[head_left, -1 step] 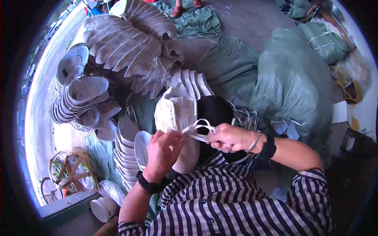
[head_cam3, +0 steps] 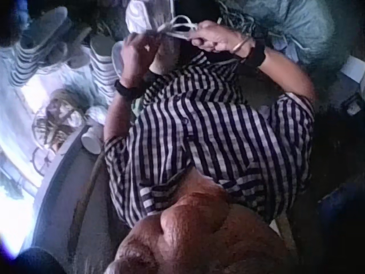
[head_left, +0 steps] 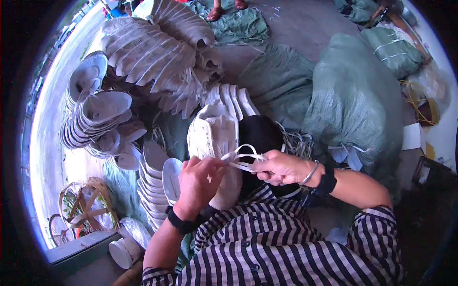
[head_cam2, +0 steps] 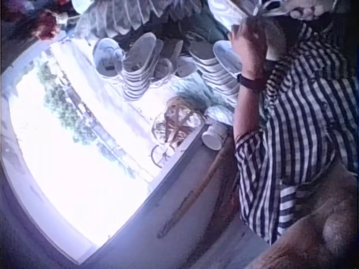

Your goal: The recorder is lacing a white sneaker while sitting in a warehouse setting.

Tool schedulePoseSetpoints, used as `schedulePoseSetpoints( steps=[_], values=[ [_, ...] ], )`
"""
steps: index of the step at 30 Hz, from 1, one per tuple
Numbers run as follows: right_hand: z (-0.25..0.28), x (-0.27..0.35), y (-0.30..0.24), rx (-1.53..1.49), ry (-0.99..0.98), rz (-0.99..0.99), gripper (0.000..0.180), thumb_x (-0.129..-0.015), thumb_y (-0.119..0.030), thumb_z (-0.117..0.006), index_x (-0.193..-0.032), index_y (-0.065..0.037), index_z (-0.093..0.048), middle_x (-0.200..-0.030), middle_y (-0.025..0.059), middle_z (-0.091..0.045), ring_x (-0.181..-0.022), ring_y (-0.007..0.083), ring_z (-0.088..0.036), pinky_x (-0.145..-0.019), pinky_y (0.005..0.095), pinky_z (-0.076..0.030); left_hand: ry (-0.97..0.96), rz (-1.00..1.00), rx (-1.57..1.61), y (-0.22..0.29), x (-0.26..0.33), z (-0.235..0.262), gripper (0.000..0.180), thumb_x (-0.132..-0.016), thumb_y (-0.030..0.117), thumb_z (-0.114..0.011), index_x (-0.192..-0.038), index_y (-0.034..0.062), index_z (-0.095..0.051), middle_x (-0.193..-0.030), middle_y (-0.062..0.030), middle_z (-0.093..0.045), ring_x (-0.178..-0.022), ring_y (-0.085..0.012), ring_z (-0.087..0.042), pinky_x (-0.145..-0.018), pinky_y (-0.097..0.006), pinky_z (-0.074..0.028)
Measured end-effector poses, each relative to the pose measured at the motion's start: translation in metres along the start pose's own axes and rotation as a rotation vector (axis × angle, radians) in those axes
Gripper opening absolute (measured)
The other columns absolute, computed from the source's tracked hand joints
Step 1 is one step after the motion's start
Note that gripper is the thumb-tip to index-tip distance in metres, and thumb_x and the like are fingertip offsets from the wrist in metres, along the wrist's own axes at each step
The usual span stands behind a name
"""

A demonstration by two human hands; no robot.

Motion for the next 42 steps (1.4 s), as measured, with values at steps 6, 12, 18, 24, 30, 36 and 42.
schedulePoseSetpoints(
  steps=[6, 12, 18, 24, 30, 36, 42],
  values=[
    [-0.015, 0.002, -0.001, 0.144, -0.053, 0.207, 0.017, -0.087, -0.02, -0.057, -0.087, -0.002, -0.056, -0.061, 0.0017, -0.055, -0.041, 0.0025, -0.04, -0.035, 0.0165, -0.028, -0.058, -0.223, -0.186, 0.015, -0.011, -0.012, 0.009, -0.073, 0.02, -0.064, -0.081, 0.0175, -0.062, -0.066, 0.0027, -0.058, -0.066, -0.017, -0.052, -0.064, -0.034, -0.038],
    [0.027, 0.012, -0.05, 0.45, -0.185, 0.228, 0.023, -0.084, -0.027, -0.06, -0.081, -0.004, -0.06, -0.061, -0.0017, -0.055, -0.045, 0.0015, -0.045, -0.039, 0.0161, -0.032, -0.052, -0.157, -0.311, 0.021, -0.003, -0.01, 0.015, -0.069, 0.018, -0.066, -0.082, 0.0197, -0.061, -0.076, -0.0006, -0.051, -0.075, -0.0213, -0.051, -0.066, -0.034, -0.04],
    [0.006, -0.043, -0.099, 0.332, 0.052, 0.582, 0.03, -0.088, -0.03, -0.052, -0.068, -0.008, -0.055, -0.05, -0.0046, -0.044, -0.035, 0.0023, -0.031, -0.031, 0.0176, -0.023, -0.045, -0.132, -0.265, 0.012, 0.004, -0.024, 0.014, -0.069, 0.017, -0.066, -0.082, 0.0177, -0.061, -0.078, -0.003, -0.049, -0.074, -0.024, -0.052, -0.056, -0.039, -0.046],
    [-0.023, -0.03, -0.149, 0.386, -0.069, 0.618, 0.03, -0.086, -0.028, -0.057, -0.065, -0.008, -0.051, -0.054, -0.0046, -0.044, -0.041, 0.0013, -0.036, -0.035, 0.0174, -0.025, 0.259, 0.007, -0.061, 0.01, 0.025, -0.01, 0.019, -0.064, 0.016, -0.072, -0.076, 0.0158, -0.058, -0.081, -0.0024, -0.053, -0.072, -0.0216, -0.054, -0.052, -0.032, -0.046],
    [-0.034, -0.021, -0.17, 0.521, 0.069, 0.723, 0.029, -0.086, -0.027, -0.057, -0.065, -0.007, -0.055, -0.054, -0.0031, -0.047, -0.04, 0.0014, -0.037, -0.034, 0.0181, -0.026, 0.098, -0.157, -0.017, -0.006, 0.032, -0.021, 0.017, -0.064, 0.014, -0.073, -0.071, 0.0133, -0.058, -0.069, -0.0008, -0.054, -0.063, -0.0195, -0.054, -0.052, -0.031, -0.046],
    [-0.046, 0.03, -0.198, 0.54, -0.006, 0.864, 0.03, -0.082, -0.022, -0.063, -0.059, -0.006, -0.052, -0.054, -0.0038, -0.048, -0.04, 0.0023, -0.036, -0.037, 0.0175, -0.024, 0.046, -0.066, 0.036, -0.01, 0.031, -0.019, 0.013, -0.067, 0.012, -0.071, -0.074, 0.0112, -0.06, -0.068, -0.0032, -0.055, -0.063, -0.0201, -0.055, -0.054, -0.031, -0.047],
    [-0.09, 0.092, -0.179, 1.402, 0.119, 1.3, 0.024, -0.071, -0.022, -0.067, -0.062, -0.003, -0.054, -0.056, 0.0124, -0.053, -0.054, 0.0274, -0.057, -0.052, 0.0374, -0.043, 0.137, 0.392, 0.654, -0.036, 0.008, -0.012, 0.008, -0.076, 0.003, -0.064, -0.084, 0.003, -0.063, -0.072, -0.009, -0.058, -0.063, -0.0151, -0.057, -0.059, -0.025, -0.047]
  ],
)
Point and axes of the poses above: each hand's wrist, its own x-axis away from the middle knuckle, its own z-axis out of the back of the hand, y = z × x, the point moved 4 cm from there along -x, towards the middle knuckle
